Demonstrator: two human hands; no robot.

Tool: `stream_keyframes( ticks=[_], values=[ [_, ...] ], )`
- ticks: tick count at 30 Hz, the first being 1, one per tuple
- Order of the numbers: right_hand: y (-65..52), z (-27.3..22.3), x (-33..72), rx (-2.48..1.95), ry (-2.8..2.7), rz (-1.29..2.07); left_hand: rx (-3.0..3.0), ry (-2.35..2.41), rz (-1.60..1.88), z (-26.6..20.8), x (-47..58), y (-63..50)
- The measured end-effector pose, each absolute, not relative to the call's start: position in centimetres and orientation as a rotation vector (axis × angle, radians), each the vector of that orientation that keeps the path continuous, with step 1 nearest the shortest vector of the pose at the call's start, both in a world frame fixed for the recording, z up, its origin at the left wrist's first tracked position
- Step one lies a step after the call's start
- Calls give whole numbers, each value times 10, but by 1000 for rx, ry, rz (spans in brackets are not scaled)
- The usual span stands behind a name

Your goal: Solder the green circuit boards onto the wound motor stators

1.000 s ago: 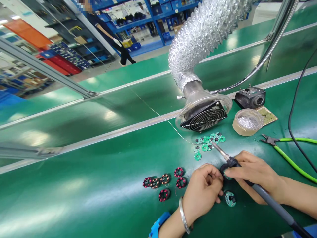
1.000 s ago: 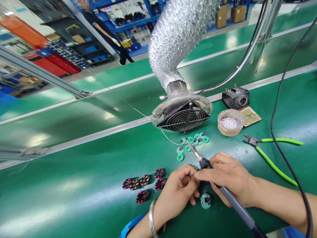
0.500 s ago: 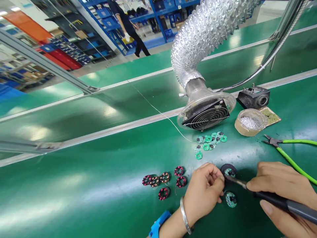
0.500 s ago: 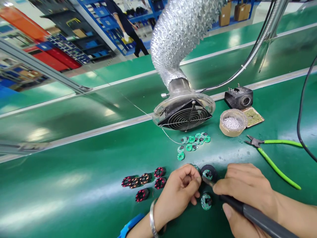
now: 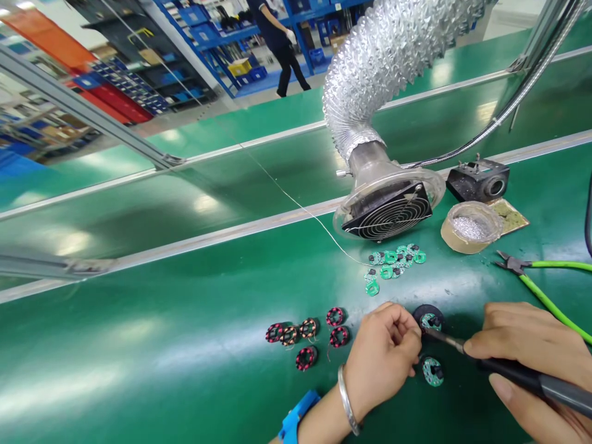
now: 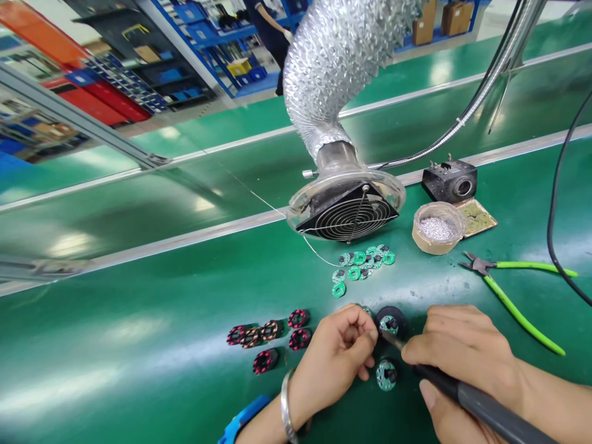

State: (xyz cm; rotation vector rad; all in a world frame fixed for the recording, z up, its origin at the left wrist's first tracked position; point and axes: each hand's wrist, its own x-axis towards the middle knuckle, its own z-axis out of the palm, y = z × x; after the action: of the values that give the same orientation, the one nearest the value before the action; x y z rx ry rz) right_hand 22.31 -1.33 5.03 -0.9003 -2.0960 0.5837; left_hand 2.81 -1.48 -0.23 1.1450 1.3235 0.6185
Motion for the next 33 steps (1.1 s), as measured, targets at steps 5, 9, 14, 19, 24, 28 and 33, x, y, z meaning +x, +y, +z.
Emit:
stream_keyframes(
  ticks=[5, 9, 14, 19, 24, 28, 33],
  values=[
    [-12, 51, 228, -896, -2102, 552, 1150, 1339, 614, -1, 28, -15],
    [-13, 50, 226, -915, -2053, 515, 1149, 1347, 602, 1, 29, -14],
    [-18, 46, 231, -959, -1927, 547, 1135, 1344, 584, 1, 30, -14],
    [-7, 37, 239, -898, -2007, 535, 1277, 1348, 577, 4, 28, -13],
    [7, 16, 227, -769, -1976, 547, 1629, 1415, 499, 7, 31, -11],
    [11, 5, 218, -765, -2088, 567, 1753, 1341, 529, 5, 30, -3],
    [8, 1, 212, -790, -2159, 593, 1847, 1113, 574, 6, 21, 10]
  ],
)
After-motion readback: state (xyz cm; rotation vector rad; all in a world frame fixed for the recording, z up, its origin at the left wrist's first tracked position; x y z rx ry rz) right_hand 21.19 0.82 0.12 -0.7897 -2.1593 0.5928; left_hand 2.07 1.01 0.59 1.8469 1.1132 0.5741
